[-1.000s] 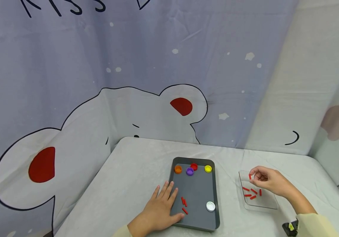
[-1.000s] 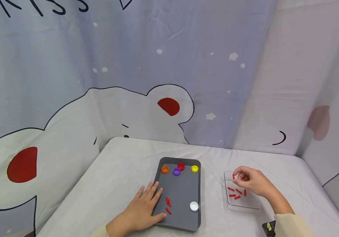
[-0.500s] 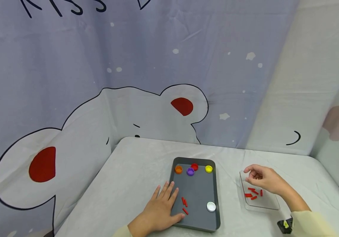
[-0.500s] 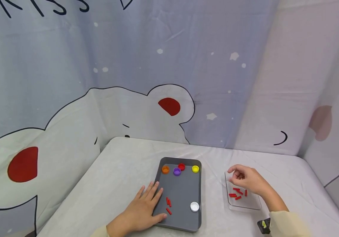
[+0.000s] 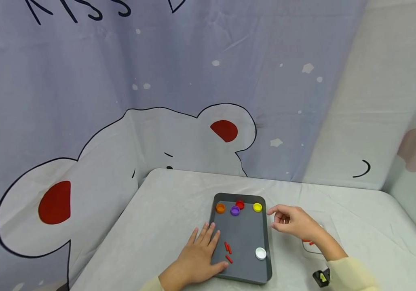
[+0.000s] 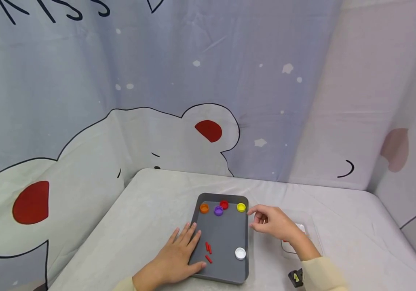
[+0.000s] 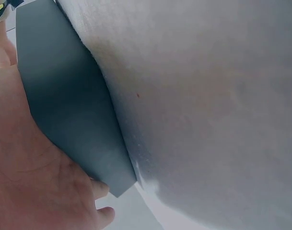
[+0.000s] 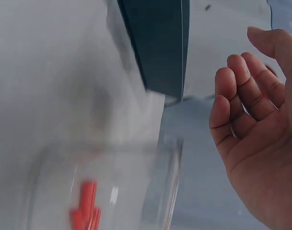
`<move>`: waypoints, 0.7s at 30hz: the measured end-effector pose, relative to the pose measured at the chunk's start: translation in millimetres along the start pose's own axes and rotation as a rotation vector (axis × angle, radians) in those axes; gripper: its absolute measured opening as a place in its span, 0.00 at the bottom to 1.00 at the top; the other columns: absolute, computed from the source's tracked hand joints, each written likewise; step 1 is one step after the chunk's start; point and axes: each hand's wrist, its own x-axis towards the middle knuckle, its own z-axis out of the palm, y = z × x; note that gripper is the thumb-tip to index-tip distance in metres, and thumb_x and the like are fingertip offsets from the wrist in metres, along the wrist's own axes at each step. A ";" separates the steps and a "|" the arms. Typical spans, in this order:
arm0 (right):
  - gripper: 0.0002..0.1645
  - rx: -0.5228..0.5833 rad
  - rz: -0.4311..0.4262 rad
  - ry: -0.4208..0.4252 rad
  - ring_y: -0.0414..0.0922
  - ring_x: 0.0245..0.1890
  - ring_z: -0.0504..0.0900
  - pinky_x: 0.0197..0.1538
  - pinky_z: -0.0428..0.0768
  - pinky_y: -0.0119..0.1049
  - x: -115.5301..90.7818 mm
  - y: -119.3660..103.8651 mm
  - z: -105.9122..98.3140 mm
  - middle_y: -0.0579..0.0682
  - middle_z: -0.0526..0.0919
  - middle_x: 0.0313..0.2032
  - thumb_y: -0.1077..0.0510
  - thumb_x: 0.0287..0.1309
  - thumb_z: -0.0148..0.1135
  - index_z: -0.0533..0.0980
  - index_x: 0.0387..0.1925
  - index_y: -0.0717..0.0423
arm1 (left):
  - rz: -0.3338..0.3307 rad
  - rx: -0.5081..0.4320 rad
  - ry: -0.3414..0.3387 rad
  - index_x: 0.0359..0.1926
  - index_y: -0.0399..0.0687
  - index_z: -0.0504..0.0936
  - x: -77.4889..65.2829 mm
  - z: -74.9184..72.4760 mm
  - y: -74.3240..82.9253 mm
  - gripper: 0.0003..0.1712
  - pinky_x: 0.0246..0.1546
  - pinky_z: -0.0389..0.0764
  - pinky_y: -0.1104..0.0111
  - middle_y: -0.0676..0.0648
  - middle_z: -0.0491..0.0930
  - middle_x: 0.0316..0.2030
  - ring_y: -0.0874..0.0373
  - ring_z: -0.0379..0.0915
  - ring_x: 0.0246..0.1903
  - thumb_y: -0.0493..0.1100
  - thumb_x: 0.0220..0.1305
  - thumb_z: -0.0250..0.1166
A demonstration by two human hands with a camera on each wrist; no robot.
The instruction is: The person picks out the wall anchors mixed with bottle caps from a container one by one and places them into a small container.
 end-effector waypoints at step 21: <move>0.18 0.075 -0.055 -0.120 0.31 0.24 0.75 0.31 0.79 0.30 26.0 -32.4 72.9 0.38 0.80 0.27 0.56 0.60 0.73 0.81 0.47 0.62 | -0.015 0.000 -0.033 0.79 0.48 0.58 -0.4 -3.2 2.0 0.55 0.75 0.46 0.44 0.43 0.47 0.80 0.46 0.37 0.80 0.81 0.66 0.42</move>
